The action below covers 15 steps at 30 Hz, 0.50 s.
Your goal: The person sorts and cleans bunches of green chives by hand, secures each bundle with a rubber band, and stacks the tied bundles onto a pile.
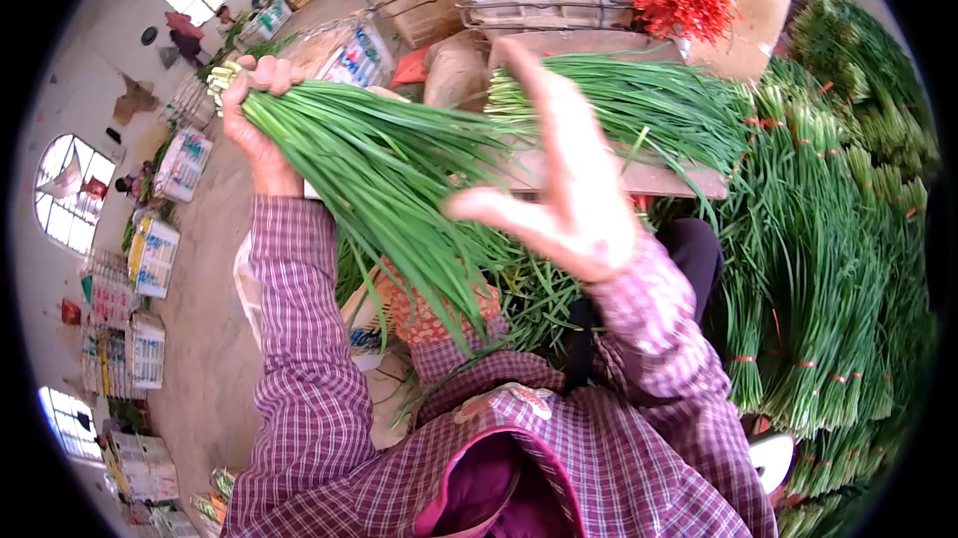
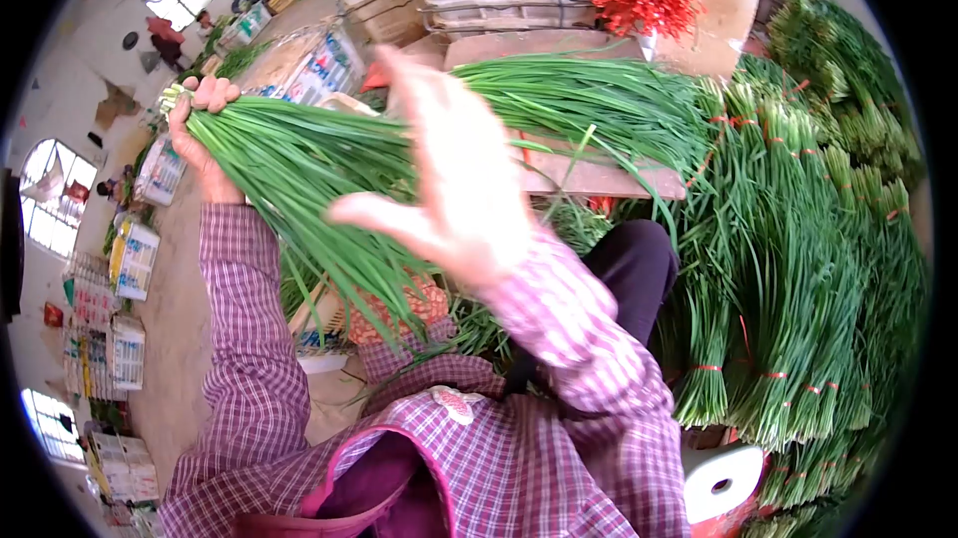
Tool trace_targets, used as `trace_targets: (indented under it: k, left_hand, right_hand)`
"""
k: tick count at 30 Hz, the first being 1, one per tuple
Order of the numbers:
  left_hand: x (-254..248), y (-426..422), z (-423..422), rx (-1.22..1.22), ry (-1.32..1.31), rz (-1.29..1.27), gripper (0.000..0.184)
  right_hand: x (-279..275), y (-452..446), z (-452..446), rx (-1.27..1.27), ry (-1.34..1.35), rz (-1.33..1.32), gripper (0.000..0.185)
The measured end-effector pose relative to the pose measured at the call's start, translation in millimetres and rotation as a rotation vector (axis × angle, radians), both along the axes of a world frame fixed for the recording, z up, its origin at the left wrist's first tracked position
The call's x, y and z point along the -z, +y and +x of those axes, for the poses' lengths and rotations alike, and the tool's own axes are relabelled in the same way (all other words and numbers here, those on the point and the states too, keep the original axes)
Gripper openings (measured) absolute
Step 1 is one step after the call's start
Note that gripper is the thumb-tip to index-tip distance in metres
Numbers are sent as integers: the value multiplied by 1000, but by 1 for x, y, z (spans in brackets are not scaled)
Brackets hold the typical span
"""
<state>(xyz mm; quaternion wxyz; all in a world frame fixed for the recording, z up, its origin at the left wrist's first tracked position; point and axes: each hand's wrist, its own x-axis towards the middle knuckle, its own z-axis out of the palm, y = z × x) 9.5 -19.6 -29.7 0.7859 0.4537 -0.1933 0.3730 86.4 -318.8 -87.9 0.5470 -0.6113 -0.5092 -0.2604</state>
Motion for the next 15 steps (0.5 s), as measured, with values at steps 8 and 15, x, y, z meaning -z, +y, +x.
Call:
trace_targets:
  k: [8, 15]
  left_hand:
    - [26, -99, 10, -252, 325, -25, 17]
    - [56, -90, 13, -118, 502, -89, 51]
  right_hand:
    - [45, 75, -14, 53, 233, -135, 116]
    - [65, 57, 4, -442, 721, -282, 61]
